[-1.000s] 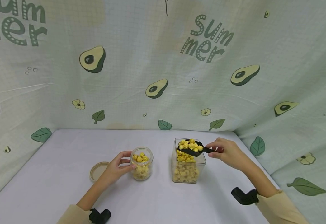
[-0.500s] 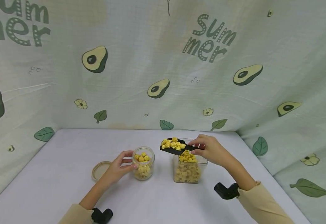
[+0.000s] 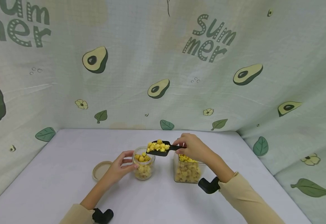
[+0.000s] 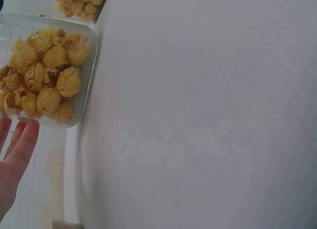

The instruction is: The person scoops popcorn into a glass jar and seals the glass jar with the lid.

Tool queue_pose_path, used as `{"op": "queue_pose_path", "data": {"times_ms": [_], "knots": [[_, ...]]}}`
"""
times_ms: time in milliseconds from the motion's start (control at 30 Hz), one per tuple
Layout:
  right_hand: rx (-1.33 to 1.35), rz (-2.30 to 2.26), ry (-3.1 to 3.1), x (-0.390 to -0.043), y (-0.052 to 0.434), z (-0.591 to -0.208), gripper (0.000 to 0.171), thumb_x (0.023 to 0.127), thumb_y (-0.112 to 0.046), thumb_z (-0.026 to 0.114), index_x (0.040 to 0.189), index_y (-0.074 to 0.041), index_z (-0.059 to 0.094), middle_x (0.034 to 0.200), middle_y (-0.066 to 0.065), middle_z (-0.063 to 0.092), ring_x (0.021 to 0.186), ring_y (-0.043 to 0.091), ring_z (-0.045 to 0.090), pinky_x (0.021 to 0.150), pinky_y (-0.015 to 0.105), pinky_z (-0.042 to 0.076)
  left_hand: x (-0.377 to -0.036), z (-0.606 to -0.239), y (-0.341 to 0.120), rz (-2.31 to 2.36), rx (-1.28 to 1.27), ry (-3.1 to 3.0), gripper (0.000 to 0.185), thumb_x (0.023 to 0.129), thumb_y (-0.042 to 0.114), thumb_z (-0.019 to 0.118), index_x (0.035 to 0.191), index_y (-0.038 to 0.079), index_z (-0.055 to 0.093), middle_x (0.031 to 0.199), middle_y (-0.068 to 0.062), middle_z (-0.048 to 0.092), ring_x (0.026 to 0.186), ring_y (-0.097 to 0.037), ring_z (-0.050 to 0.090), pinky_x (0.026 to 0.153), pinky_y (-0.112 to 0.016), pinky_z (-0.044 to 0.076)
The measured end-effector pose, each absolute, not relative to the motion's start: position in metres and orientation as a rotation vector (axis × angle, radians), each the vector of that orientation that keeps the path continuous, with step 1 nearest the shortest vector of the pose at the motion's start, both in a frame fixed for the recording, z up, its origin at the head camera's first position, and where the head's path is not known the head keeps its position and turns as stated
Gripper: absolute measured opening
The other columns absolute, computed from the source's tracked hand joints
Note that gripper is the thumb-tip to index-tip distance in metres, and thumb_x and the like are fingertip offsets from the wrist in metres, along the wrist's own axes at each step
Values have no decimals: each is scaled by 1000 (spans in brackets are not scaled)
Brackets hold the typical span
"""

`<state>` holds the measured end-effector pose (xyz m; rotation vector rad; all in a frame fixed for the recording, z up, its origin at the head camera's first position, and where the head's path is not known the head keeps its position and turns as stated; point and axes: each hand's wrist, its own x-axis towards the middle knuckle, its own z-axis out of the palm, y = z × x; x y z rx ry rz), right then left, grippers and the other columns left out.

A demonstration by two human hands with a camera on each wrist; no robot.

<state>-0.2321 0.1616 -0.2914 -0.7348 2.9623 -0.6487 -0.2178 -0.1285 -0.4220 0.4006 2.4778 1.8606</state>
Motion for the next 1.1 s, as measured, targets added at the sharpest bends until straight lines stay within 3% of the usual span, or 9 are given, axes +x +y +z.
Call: {"op": "queue_pose_path", "data": {"times_ms": [500, 1100], "knots": [[-714, -330, 3009, -231, 130, -281, 25, 81, -14, 71, 106, -12, 70, 87, -2, 57, 78, 12, 48, 65, 26, 44, -214, -423, -129, 1868, 370, 2460, 57, 84, 21, 70, 133, 10, 43, 134, -14, 45, 116, -30, 50, 86, -24, 53], [-789, -107, 3043, -226, 127, -267, 20, 80, -14, 73, 100, -13, 72, 90, 1, 59, 83, 14, 49, 68, 27, 46, -214, -419, -127, 1853, 365, 2479, 56, 84, 21, 69, 133, 10, 44, 132, -12, 46, 116, -30, 50, 90, -29, 52]]}}
